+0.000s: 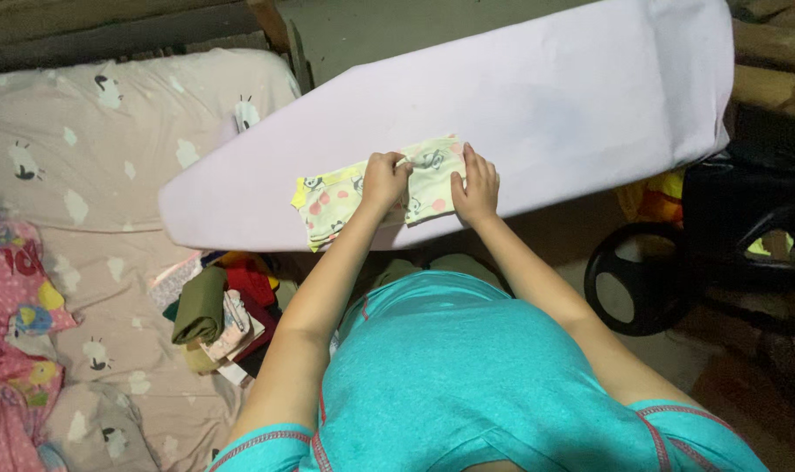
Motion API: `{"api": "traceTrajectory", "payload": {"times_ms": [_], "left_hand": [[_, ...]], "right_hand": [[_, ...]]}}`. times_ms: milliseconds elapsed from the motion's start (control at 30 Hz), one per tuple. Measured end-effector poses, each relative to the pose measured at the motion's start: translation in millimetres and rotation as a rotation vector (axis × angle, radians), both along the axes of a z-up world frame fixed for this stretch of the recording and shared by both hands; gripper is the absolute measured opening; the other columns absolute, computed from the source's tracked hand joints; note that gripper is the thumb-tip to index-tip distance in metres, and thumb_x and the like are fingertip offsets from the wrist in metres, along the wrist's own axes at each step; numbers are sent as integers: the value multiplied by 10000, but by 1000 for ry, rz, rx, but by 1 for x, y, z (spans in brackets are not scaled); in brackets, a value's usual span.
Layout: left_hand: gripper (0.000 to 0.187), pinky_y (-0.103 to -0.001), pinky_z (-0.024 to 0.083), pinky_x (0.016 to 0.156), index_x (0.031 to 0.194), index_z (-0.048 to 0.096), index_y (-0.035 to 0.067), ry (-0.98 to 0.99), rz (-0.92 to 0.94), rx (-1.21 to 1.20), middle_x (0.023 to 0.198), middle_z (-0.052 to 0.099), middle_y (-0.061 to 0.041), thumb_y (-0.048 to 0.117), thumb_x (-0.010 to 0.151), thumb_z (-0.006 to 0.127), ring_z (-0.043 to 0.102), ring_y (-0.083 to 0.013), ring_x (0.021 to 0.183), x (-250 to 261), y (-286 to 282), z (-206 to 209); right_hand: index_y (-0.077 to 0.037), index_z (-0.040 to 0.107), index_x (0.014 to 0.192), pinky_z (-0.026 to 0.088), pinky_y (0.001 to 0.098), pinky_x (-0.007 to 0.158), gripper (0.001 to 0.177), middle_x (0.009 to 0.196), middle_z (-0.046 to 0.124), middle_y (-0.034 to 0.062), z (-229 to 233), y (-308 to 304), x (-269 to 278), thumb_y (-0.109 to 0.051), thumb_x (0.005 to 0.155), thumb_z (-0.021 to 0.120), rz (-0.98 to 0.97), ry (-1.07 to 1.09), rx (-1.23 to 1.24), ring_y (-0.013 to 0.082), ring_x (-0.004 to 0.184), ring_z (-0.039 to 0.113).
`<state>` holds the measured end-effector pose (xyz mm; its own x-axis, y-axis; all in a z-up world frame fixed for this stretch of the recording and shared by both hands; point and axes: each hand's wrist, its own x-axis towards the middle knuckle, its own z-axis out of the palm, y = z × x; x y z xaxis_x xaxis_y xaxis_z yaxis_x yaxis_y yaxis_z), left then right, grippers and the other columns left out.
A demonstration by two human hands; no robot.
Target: The person folds a pair of black pants, a maroon shirt, beige underwear, and patterned underwear on an ironing board.
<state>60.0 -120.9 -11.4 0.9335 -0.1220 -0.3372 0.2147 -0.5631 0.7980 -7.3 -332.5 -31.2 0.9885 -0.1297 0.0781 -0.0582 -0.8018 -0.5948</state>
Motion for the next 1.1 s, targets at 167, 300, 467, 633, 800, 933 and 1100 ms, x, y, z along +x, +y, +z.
{"api": "traceTrajectory", "payload": {"times_ms": [167, 300, 467, 633, 800, 933, 1100], "left_hand": [[335, -439, 546, 733, 1139, 634, 7, -8, 148, -22, 898, 702, -197, 250, 913, 684, 693, -332, 801, -8, 5, 9], [263, -424, 533, 870, 1126, 696, 55, -327, 24, 245, 1091, 712, -177, 230, 931, 679, 661, -328, 1014, -18, 4, -6], [641, -410, 526, 985, 1401, 473, -14, -26, 122, -351, 1315, 593, -172, 410, 982, 710, 621, -277, 1174, -28, -28, -38], [636, -425, 536, 888, 1394, 469, 112, 531, 382, -1147, 1280, 596, -126, 558, 945, 524, 625, -245, 1087, -44, -30, 9], [506, -368, 554, 911, 1361, 549, 18, 399, 542, -1216, 1217, 652, -127, 376, 1004, 573, 664, -215, 1069, -54, 4, -1], [378, -358, 545, 923, 1319, 588, -24, 193, 552, -1009, 1186, 693, -104, 181, 1004, 630, 665, -202, 1063, -61, 51, -34], [455, -406, 532, 957, 1346, 539, -45, -203, 583, -410, 1212, 680, -185, 189, 970, 643, 663, -289, 1113, -71, 87, -62]], "right_hand": [[-11, 434, 1492, 542, 397, 871, 679, 1108, 731, 142, 8, 3, -1, -301, 939, 701, -152, 245, 441, 276, 989, 704], [21, 592, 1340, 572, 321, 842, 525, 1124, 738, 101, -12, 0, 0, -263, 933, 767, -104, 208, 795, 175, 991, 703], [26, 729, 1172, 553, 289, 762, 347, 1030, 745, 133, 13, 8, -4, -242, 952, 733, -225, 341, 974, 168, 877, 668], [-28, 762, 1096, 518, 400, 1019, 263, 1226, 674, 163, 59, 24, -5, -225, 922, 752, 272, -142, 468, 300, 1168, 635], [-167, 670, 1360, 277, 660, 1149, 433, 1602, 398, 196, 64, 54, 10, -304, 961, 576, 588, 63, 222, 442, 1479, 320], [-169, 406, 1580, 117, 814, 1113, 604, 1716, 214, 161, 41, 91, 18, -384, 1023, 491, 677, 164, -33, 444, 1556, 164], [-137, 329, 1594, 48, 804, 1130, 688, 1687, 173, 190, 14, 127, 13, -482, 1010, 442, 777, 90, -290, 394, 1554, 170]]}}
